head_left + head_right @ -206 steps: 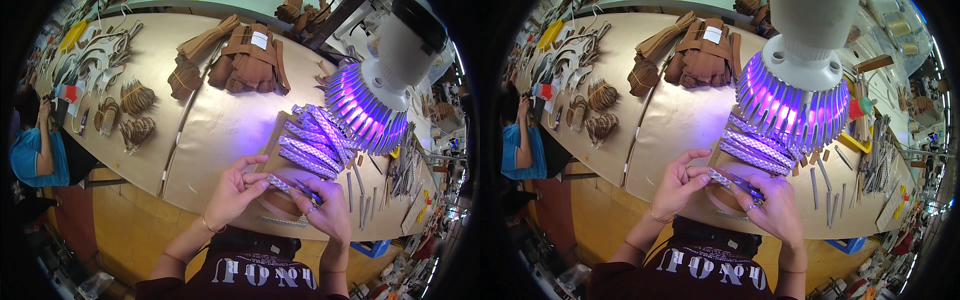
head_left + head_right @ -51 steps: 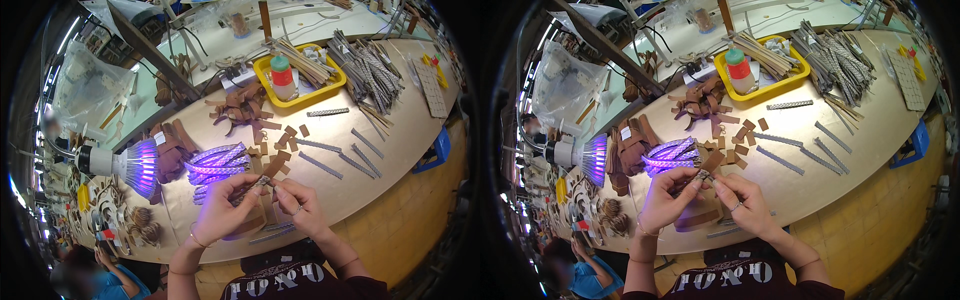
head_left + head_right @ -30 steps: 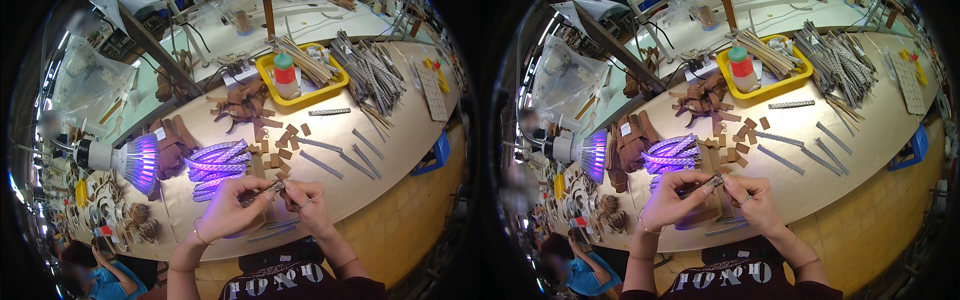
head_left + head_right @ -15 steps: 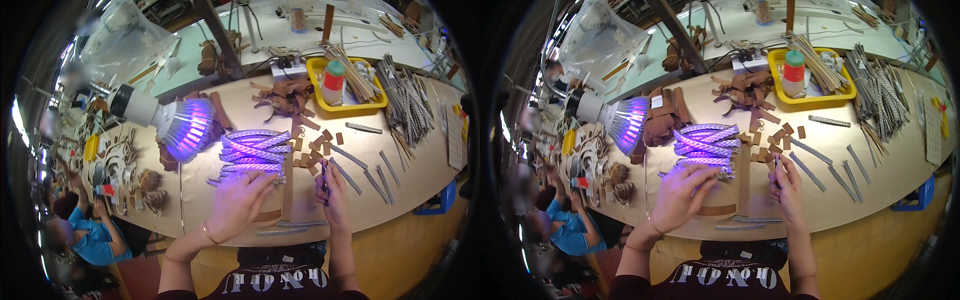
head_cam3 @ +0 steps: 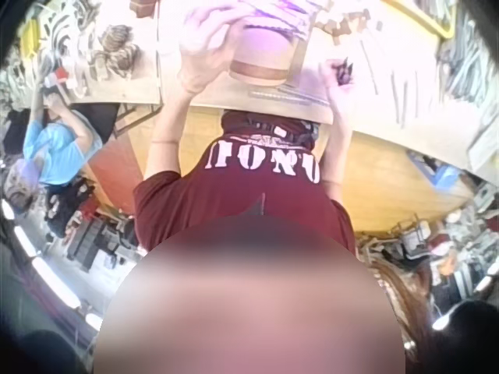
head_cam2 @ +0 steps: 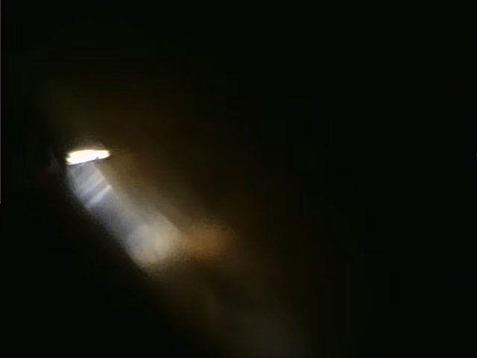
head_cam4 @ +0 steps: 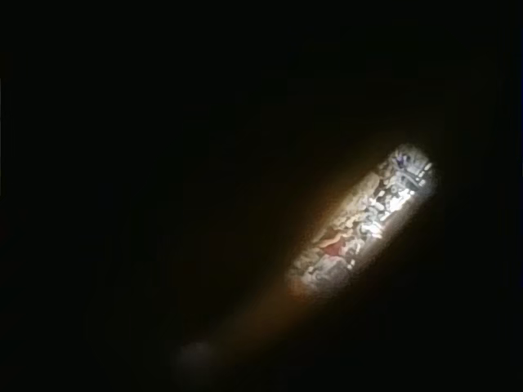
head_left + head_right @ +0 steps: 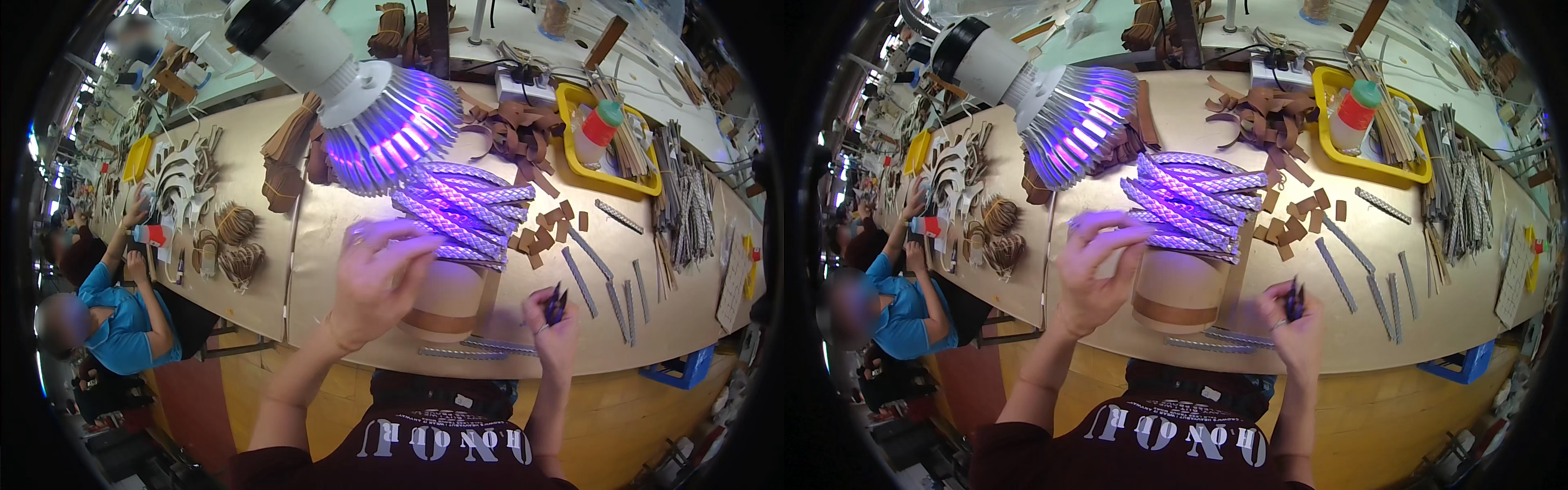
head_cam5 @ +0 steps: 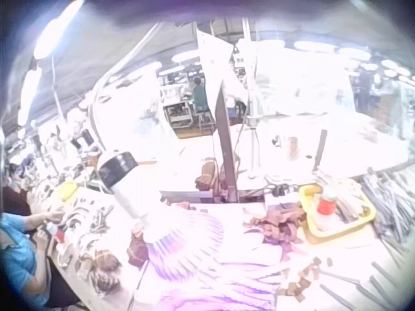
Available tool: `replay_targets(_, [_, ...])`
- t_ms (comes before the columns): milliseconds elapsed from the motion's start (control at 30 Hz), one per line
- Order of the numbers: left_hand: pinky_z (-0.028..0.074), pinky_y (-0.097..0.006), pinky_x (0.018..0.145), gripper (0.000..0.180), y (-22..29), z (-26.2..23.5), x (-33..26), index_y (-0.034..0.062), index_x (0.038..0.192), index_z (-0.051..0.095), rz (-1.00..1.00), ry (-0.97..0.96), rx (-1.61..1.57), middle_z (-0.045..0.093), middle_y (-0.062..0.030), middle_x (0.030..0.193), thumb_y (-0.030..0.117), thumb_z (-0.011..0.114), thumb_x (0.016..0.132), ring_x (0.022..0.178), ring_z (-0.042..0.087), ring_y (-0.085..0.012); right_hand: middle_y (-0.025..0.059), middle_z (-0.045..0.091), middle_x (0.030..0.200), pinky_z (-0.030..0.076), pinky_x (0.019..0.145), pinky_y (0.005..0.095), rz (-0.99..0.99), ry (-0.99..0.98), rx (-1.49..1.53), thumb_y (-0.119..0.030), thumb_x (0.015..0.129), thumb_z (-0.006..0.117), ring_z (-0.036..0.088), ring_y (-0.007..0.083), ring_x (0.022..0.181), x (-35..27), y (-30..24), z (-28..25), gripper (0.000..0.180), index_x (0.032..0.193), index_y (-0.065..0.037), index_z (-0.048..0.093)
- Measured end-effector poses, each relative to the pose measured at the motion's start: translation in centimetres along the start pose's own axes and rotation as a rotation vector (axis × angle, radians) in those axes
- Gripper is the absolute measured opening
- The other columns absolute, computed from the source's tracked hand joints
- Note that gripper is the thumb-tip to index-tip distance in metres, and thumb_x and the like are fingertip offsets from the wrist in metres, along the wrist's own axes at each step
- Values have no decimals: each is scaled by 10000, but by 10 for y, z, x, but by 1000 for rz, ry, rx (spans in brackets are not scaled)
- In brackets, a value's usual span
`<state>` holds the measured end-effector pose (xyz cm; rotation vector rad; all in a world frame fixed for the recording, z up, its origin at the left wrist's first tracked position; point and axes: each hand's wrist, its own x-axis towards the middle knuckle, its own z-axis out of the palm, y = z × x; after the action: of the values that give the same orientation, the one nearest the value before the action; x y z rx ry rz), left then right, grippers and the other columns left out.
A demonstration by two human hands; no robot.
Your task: The person wraps braided cords around a cylindrical cardboard form under a UV lamp. They repeatedly pick up cords, wrap them around the form, and secure them with small cardboard tabs. The process continues with multiple cords being added in sequence.
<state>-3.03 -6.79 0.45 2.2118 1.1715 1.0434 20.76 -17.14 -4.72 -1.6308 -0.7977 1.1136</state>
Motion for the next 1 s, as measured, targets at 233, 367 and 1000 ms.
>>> replay_targets(233, [453, -325, 909, 222, -16, 14, -88, -4, 1091, 666, -744, -59, -465, 637, -141, 1100, 110, 623, 907, 1035, 595, -217, -8, 508, 971, 288, 500, 180, -84, -327, -90, -151, 745, 817, 340, 9, 575, -13, -6, 31, 241, 890, -45, 658])
replay_targets(367, [470, -296, 877, 185, -14, 25, -105, 13, 1064, 681, -698, 85, -611, 634, -131, 1131, 82, 635, 899, 1026, 595, -188, 7, 523, 952, 331, 508, 199, -174, -390, -184, -136, 764, 799, 404, 40, 590, -13, -10, 36, 213, 866, -34, 642])
replay_targets(1000, [439, -244, 820, 78, -16, 14, -88, 13, 969, 563, -653, 59, -720, 560, -63, 1021, -4, 606, 906, 888, 531, -100, 108, 649, 765, 473, 613, 393, -520, -433, -558, -248, 828, 700, 623, 308, 689, 10, -57, 15, 201, 922, -73, 668])
